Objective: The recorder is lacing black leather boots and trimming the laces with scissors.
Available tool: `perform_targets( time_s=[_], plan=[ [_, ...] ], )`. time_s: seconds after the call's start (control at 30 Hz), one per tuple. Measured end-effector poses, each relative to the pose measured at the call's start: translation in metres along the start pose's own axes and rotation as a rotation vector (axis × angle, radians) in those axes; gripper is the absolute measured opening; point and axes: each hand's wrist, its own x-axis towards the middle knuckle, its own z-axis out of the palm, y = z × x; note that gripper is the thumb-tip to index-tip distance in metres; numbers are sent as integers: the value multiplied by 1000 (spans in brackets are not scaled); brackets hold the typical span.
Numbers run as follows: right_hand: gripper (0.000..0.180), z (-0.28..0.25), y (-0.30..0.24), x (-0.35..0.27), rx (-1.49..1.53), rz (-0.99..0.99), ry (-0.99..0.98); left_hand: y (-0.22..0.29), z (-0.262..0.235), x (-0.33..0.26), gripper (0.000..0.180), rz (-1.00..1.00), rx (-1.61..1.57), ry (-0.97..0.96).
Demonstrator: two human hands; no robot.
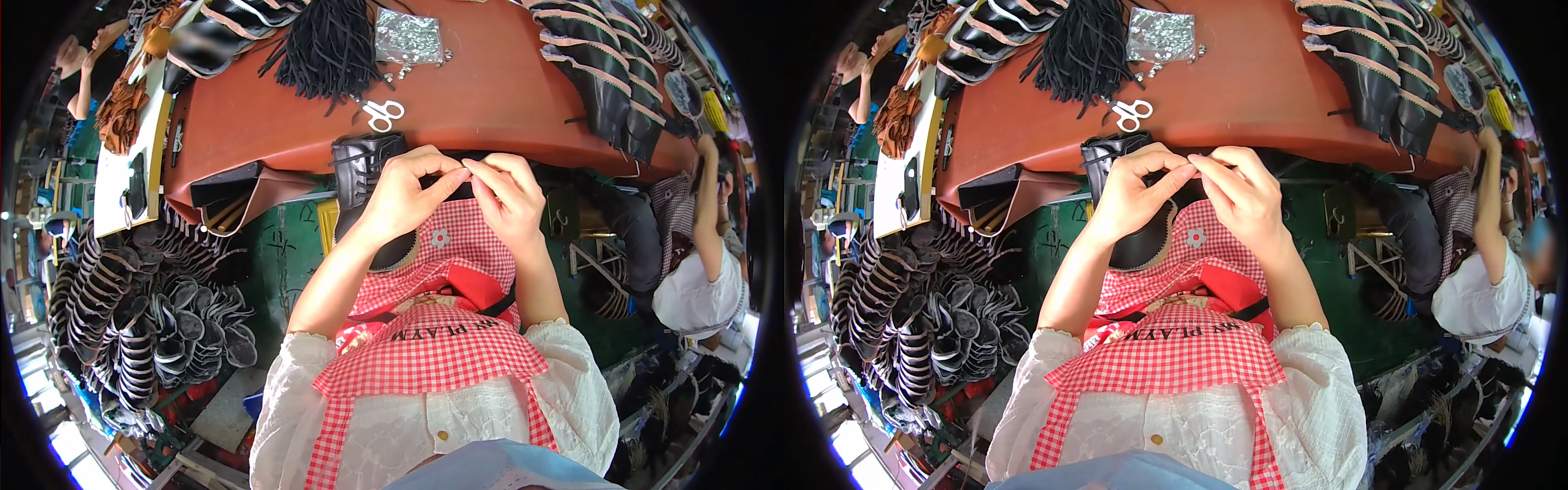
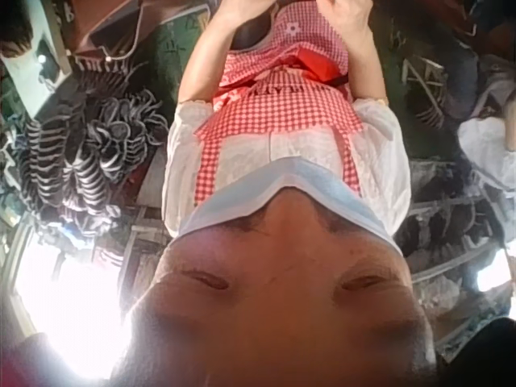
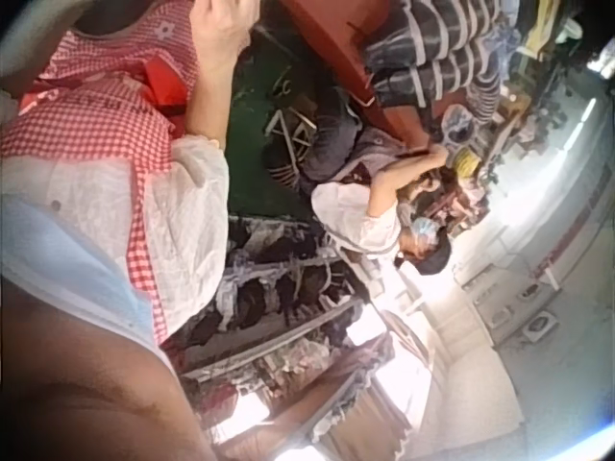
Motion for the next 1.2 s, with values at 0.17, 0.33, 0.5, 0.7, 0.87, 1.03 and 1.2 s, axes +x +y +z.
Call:
perform_targets(
  time_s=[0.17, 0.33, 0.5, 0.7, 0.87, 1.03, 1.2],
  plan=[
    [19, 45, 17, -5, 399, 221, 110, -5, -52, -2, 11, 15, 372, 157],
    [10, 106, 37, -42, 601, 520, -10, -62, -70, -25, 9, 114, 916, 121],
    [13, 129, 41, -49, 487, 410, 13, -92, -52, -28, 9, 140, 857, 198],
    [12, 132, 40, -49, 401, 392, -13, -108, -46, -36, 13, 139, 843, 224],
    [12, 134, 42, -46, 348, 365, -22, -105, -40, -34, 11, 100, 846, 244],
    [12, 130, 40, -42, 292, 368, -48, -106, -40, -31, 11, 138, 865, 242],
    [14, 129, 43, -41, 243, 354, -126, -110, -41, -29, 9, 196, 874, 254]
  ],
)
